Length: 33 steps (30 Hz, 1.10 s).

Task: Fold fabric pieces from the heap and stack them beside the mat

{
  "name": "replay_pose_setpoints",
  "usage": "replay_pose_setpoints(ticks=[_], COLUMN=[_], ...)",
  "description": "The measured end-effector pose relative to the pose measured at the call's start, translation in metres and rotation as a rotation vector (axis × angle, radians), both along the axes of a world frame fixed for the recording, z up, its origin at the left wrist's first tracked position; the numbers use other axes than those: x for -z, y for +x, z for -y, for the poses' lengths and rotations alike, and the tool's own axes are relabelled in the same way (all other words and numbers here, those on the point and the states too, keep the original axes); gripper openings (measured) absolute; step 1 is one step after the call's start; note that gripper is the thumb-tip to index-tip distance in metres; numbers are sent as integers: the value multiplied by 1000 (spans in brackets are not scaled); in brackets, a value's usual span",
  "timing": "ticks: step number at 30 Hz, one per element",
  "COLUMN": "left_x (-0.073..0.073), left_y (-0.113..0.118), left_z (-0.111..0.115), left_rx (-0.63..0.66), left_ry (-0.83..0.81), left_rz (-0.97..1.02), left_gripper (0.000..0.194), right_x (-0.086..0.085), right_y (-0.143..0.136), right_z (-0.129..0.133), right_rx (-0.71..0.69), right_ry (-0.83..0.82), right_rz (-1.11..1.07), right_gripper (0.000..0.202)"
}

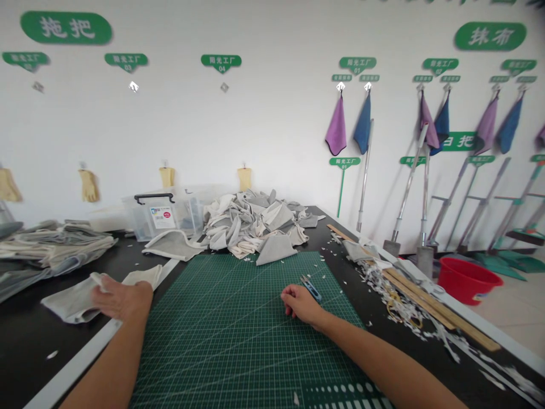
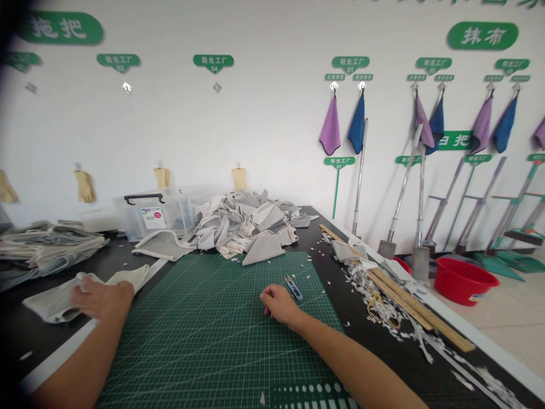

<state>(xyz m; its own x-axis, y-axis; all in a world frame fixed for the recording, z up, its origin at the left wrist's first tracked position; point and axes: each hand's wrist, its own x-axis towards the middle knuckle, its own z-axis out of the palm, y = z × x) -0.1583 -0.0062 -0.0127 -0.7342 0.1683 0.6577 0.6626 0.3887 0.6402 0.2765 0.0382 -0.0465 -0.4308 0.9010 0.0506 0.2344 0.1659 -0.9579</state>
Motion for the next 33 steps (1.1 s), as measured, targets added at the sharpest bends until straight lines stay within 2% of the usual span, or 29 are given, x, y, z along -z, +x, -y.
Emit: replay_pose_setpoints(ticks=[2, 4, 6, 7, 9, 11, 13, 15, 17, 22, 25, 27, 29, 33], left_x=[7, 15, 24, 29, 37, 42, 45, 47, 46, 46, 46, 46, 44, 41], left_y=[-5, -14, -24, -28, -35, -39, -41, -41, -39, -23, -7, 2, 7, 8], left_z=[-9, -21, -31, -35, -37, -34, -30, -27, -28, -43, -52, -55, -55, -52], left_rx=[5, 203, 380, 410, 335, 159, 4, -36, 33, 314, 462, 495, 487, 466], left_ry=[-71, -300, -570, -686, -826, -821, -739, -685, -705, -829, -890, -905, -901, -894], left_rz=[-80, -91, -18, 28, 96, 97, 52, 3, -37, -126, -150, -127, -93, -67], left_gripper=[59, 46, 41, 40, 39, 42, 50, 58, 58, 57, 54, 52, 51, 51], right_x=[-1, -1, 0, 0, 1, 2, 3, 3, 3, -2, -13, -23, -31, -39], right_y=[0, -1, -1, -1, -2, -2, -2, -2, -2, -3, -5, -9, -19, -52], right_z=[0, 0, 0, 0, -1, -2, -2, -1, -1, 1, 4, 5, 2, -23], right_rx=[1, 1, 6, 11, 17, 20, 19, 18, 20, 9, -15, -68, -131, -164], right_ry=[0, 4, 9, 11, 15, 17, 20, 32, 52, 111, 355, 568, 697, 718], right_rz=[6, 12, 16, 19, 23, 24, 28, 39, 56, 153, 325, 484, 665, 935], right_gripper=[21, 21, 21, 20, 20, 20, 19, 19, 19, 19, 21, 27, 40, 55])
